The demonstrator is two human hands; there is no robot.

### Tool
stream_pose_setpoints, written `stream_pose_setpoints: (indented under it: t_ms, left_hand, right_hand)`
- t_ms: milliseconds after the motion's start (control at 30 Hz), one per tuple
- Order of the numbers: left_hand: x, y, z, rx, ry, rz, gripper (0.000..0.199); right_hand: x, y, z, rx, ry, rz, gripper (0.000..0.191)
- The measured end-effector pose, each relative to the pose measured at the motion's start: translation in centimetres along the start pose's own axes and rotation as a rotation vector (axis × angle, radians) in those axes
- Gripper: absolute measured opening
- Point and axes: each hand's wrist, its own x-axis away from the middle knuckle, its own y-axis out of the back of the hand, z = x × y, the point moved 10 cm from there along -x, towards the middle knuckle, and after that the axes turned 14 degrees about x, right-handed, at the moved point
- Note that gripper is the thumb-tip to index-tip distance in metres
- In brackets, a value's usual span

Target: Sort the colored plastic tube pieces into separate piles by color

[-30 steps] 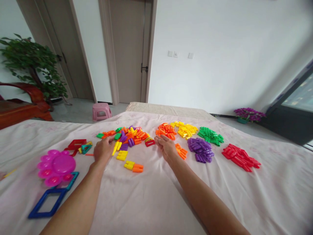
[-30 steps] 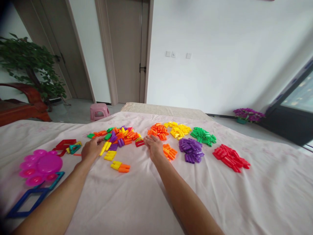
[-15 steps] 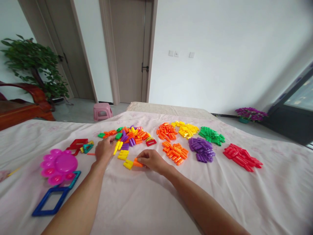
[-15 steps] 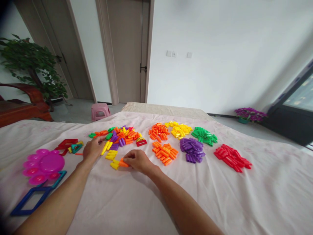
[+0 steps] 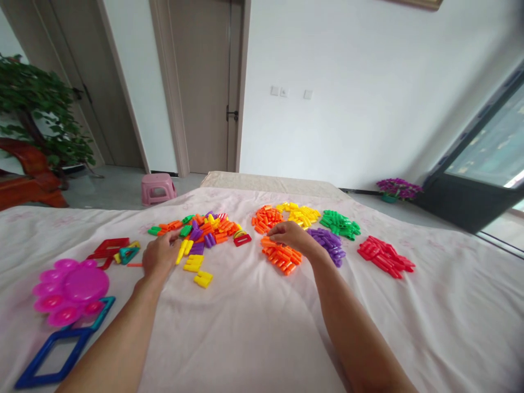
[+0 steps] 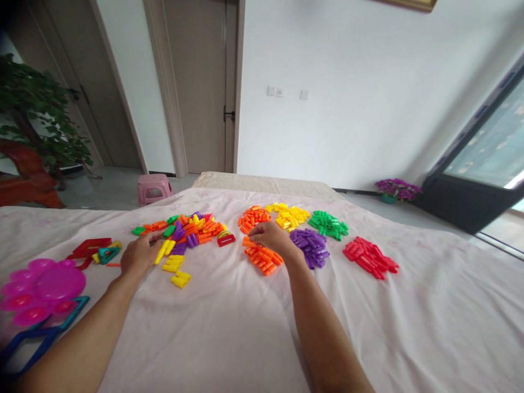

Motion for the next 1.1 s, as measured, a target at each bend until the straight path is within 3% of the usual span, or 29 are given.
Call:
stream_pose_setpoints:
  t_ms: [133, 267, 400, 667, 933, 1100]
  left_hand:
    - [-0.3, -0.2, 0.3, 0.008, -0.010, -0.004, 0.042]
    - [-0.3, -0.3, 0.5, 0.009, 0.005, 0.007, 0.043]
    - [-0.3, -0.3, 0.4, 0.001, 0.003, 0.014, 0.043]
    - [-0.1, -0.1, 0.1, -0.008, -0.020, 0.011, 0.044]
    - [0.0, -0.1, 0.1, 0.003, 0.002, 0.007, 0.044]
    - [0.1, 0.0, -0.1, 0.015, -0.004, 0.005, 0.043]
  right_hand:
    - [0.1, 3.3, -2.7, 0.205, -0.043, -0.097, 0.018]
    - [0.0, 4.4, -3.0, 0.344, -0.037, -0.182, 0.022]
    - [-0.4, 2.7, -1.6, 0.364, 0.089, -0.158, 0.026]
    - [-0.3, -3.1, 0.9, 0.502, 0.307, 0.092, 0.036]
    - [1.4, -1.7, 0.9, 0.522, 0.144, 0.234, 0.032]
    - [1.4, -0.3, 3.5, 0.535, 0.168, -0.007, 0.032]
